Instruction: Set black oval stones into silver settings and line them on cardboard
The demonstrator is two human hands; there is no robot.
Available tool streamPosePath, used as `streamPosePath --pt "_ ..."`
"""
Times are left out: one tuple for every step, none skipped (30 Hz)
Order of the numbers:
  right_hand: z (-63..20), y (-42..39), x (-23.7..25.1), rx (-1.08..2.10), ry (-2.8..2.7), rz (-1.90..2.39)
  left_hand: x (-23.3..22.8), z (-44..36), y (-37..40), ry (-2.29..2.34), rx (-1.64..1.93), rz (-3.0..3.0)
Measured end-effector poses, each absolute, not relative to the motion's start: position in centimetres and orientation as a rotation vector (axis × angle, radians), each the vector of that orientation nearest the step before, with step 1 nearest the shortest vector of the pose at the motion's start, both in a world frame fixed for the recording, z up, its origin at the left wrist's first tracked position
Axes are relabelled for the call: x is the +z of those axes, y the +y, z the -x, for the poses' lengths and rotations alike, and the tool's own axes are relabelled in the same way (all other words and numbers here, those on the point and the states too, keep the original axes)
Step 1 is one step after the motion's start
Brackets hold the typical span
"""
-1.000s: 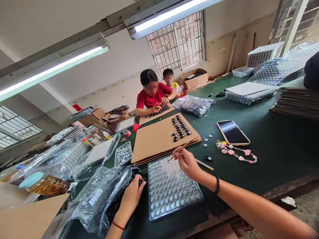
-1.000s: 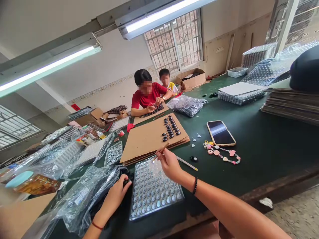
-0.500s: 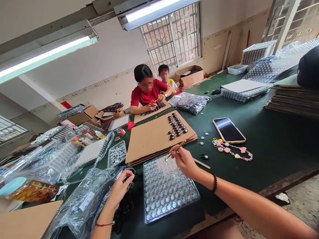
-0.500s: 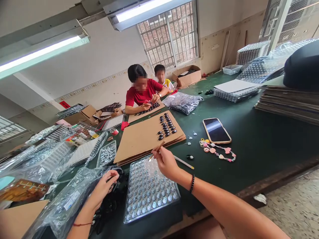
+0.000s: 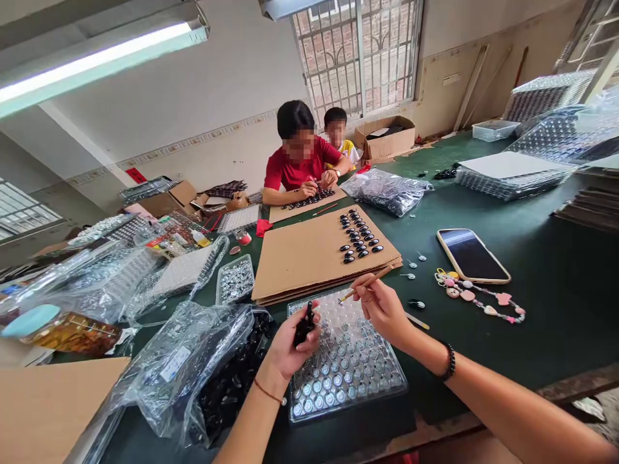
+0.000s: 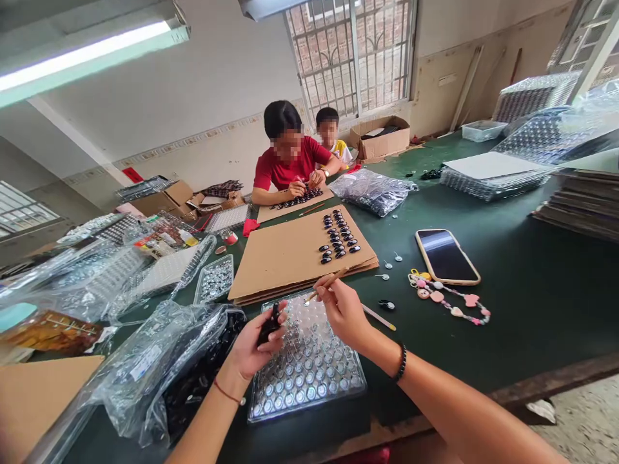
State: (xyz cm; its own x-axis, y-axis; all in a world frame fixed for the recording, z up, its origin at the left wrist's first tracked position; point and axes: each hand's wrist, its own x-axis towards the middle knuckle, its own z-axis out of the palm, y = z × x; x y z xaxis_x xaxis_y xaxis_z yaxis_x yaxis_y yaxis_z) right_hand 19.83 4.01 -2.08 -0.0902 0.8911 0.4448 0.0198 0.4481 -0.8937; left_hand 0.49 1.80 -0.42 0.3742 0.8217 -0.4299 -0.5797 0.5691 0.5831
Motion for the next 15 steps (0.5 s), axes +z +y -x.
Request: streamPosePath --pt "-19.8 3.8 -2.1 0.903 -1.495 0.851 -0.4 -0.5 1.5 0.771 0.931 -0.371" --pt "-19.8 3.6 -2.1 0.908 -1.510 0.856 -0.4 -0.5 1.2 0.779 0.935 -0.380" --pt "-19.9 3.4 -2.0 0.914 -1.527 0.860 -0.5 -0.6 1.0 0.783 0.932 -0.393" --pt "-19.9 3.1 -2.0 0.916 -1.543 0.864 -0.5 -0.7 0.7 0.781 0.928 -0.413" --pt "-20.0 2.9 -2.0 0.918 -1.557 0.872 -0.6 -0.8 0.5 0.774 0.923 -0.435" --pt "-20.0 2.7 -1.9 0.917 -1.566 0.882 -0.7 -1.0 0.4 0.765 0.917 -0.457" --pt "-20.1 2.5 -1.8 0.913 -1.567 0.896 -0.9 -1.1 0.3 0.754 0.912 -0.474" --pt "-20.1 2.3 -1.7 0.913 -1.565 0.914 -1.0 -1.2 0.2 0.743 0.904 -0.483" --pt "-20.2 2.3 -1.6 0.910 -1.557 0.929 -1.2 -1.2 0.2 0.734 0.894 -0.482" --pt "-20.2 2.2 -1.6 0.907 -1.554 0.940 -1.4 -1.3 0.2 0.728 0.884 -0.471" --pt "-20.3 2.2 -1.5 0.907 -1.553 0.946 -1.6 -1.2 0.2 0.728 0.874 -0.453" --pt "-20.3 2.2 -1.5 0.908 -1.555 0.945 -1.7 -1.2 0.3 0.731 0.863 -0.429" --pt "-20.3 2.1 -1.4 0.913 -1.560 0.940 -1.8 -1.2 0.3 0.736 0.858 -0.404" --pt "-20.3 2.1 -1.4 0.921 -1.566 0.934 -1.9 -1.2 0.3 0.743 0.861 -0.381" --pt "-20.3 2.1 -1.5 0.928 -1.571 0.927 -1.9 -1.2 0.3 0.753 0.870 -0.362"
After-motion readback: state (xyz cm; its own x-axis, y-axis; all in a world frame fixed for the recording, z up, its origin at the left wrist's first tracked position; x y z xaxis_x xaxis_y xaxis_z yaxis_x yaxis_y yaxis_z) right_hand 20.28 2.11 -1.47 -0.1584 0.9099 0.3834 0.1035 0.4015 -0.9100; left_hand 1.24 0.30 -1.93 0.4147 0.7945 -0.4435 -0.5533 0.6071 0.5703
